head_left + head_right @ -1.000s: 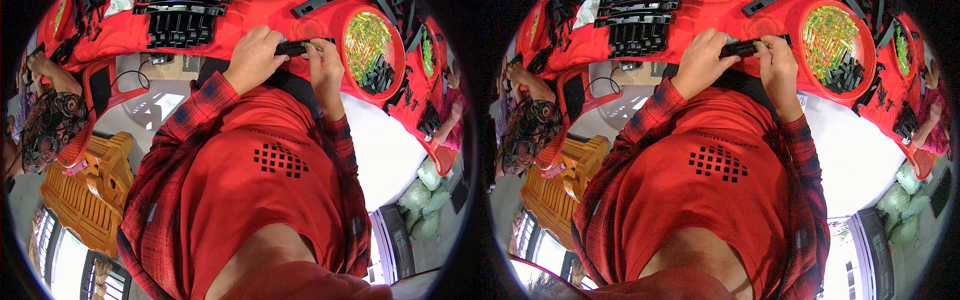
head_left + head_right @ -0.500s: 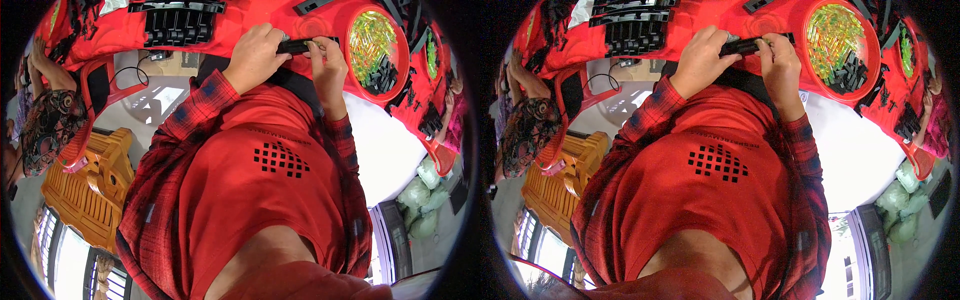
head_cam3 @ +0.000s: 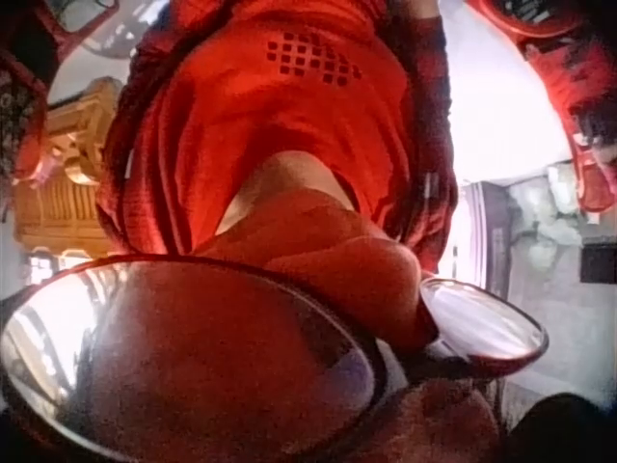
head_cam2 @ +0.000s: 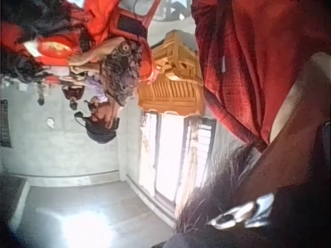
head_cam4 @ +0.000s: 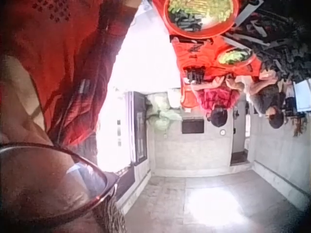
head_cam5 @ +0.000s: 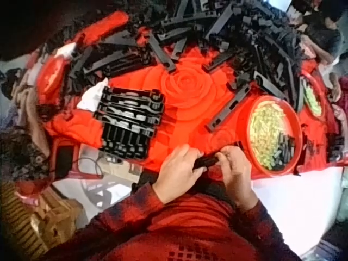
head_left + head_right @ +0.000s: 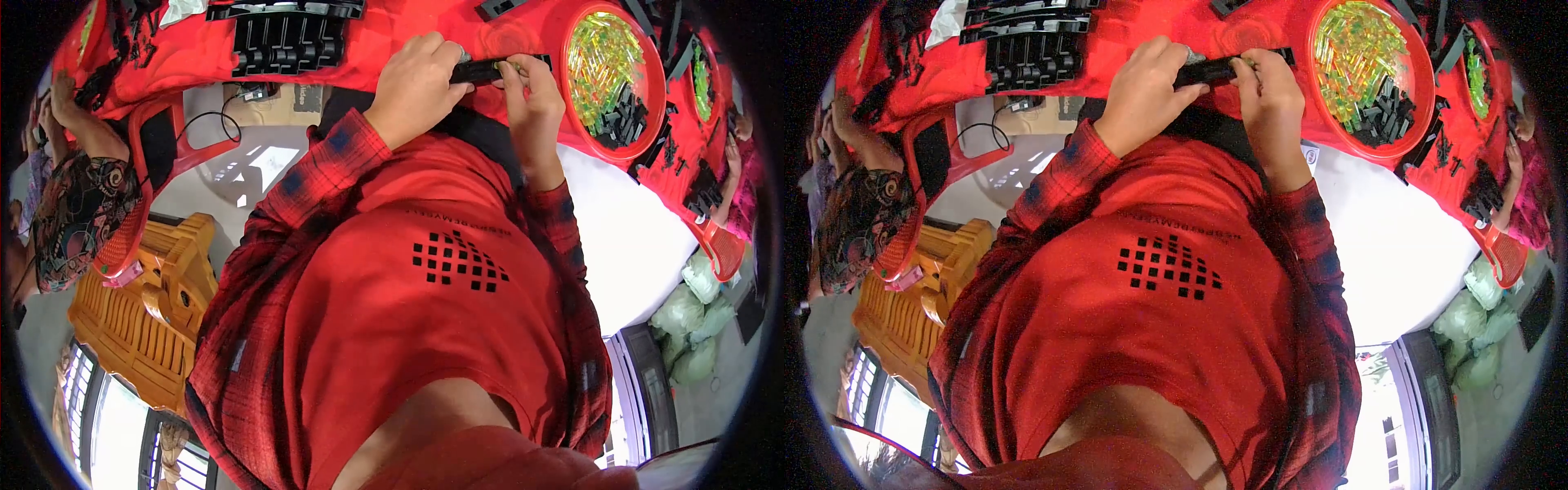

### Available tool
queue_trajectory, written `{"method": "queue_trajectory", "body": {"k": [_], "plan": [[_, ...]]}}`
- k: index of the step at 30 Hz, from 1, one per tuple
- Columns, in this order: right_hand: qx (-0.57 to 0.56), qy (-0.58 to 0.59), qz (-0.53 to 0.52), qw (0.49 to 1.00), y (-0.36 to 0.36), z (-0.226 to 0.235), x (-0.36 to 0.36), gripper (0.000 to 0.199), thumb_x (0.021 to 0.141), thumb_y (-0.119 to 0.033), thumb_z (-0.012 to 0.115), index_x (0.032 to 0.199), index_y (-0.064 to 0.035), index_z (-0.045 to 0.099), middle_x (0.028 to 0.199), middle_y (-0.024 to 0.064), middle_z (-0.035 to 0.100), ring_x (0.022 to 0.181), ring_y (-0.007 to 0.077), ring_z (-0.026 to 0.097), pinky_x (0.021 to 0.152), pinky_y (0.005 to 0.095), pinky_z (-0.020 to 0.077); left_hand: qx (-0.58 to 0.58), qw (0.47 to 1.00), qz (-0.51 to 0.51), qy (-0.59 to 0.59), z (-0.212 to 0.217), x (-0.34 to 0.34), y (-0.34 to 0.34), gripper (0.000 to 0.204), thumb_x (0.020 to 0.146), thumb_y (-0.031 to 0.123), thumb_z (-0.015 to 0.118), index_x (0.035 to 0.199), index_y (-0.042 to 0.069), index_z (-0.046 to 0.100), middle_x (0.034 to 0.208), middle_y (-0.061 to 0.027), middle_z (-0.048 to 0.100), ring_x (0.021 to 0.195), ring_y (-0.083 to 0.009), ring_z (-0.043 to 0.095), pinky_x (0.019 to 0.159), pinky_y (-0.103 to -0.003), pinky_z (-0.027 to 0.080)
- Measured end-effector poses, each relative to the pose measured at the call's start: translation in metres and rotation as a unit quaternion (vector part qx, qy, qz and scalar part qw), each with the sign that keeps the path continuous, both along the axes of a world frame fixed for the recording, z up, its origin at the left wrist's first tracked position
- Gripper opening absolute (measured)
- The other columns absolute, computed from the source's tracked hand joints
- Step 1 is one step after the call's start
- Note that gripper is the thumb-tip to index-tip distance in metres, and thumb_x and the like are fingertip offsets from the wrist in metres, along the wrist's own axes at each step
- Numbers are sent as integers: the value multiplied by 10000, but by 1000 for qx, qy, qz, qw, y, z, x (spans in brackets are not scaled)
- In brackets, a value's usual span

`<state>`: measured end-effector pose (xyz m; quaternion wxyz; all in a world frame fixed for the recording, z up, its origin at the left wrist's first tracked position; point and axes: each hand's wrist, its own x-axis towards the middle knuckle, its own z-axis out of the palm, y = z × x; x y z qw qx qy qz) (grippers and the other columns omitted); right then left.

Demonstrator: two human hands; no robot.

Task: Assembling black plastic components into a larger housing unit by hand.

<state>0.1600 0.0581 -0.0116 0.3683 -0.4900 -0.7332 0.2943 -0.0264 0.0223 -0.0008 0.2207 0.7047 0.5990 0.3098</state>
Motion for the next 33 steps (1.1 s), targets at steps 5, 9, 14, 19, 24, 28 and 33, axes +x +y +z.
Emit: {"method": "queue_trajectory", "body": {"k": [5,9,14,19,24,28,33], "plan": [[-72,167,-124,976,10,27,17,141,911,-36,680,1039,16,654,909,124,703,716,129,685,641,287,545,-13,999,25,-28,-1,-3,-6,365,798,263,789,1007,21,614,952,-168,566,921,-380,582,786,-440,487],[-43,-144,-226,963,41,48,67,328,936,-259,645,1141,-7,691,871,194,726,777,267,713,744,363,554,-32,996,35,-80,8,-4,-13,378,821,266,775,1063,19,622,976,-164,601,920,-367,605,793,-418,494],[84,-282,-147,944,54,20,89,328,947,-248,626,1173,-19,686,962,225,701,830,363,685,781,415,539,-101,979,20,-177,26,-3,-25,371,850,245,765,1121,32,627,974,-148,666,919,-294,662,819,-356,508],[34,-31,-164,985,18,51,48,349,984,-258,609,1185,22,664,923,162,686,765,224,662,694,327,534,-67,983,17,-171,24,1,-36,373,851,227,766,1139,36,626,973,-146,664,922,-286,662,821,-343,508],[-61,31,-134,989,-14,56,25,371,944,-258,690,1168,37,664,728,52,602,644,106,538,619,263,468,-41,986,3,-162,25,7,-48,408,843,212,775,1167,21,617,990,-116,674,919,-257,659,843,-343,506],[0,-25,-140,990,-21,54,23,325,941,-226,700,1134,34,671,766,43,599,662,95,498,615,257,443,-189,899,-52,-390,15,5,-57,356,958,275,663,1202,19,615,1008,-56,677,933,-141,632,858,-306,498],[-2,30,-72,997,-34,50,15,303,952,-203,687,1142,31,661,797,38,604,678,97,503,647,249,450,-448,667,-111,-585,21,-7,-61,452,1055,412,463,1285,40,578,1063,-101,702,877,-142,673,752,-274,552]]}}
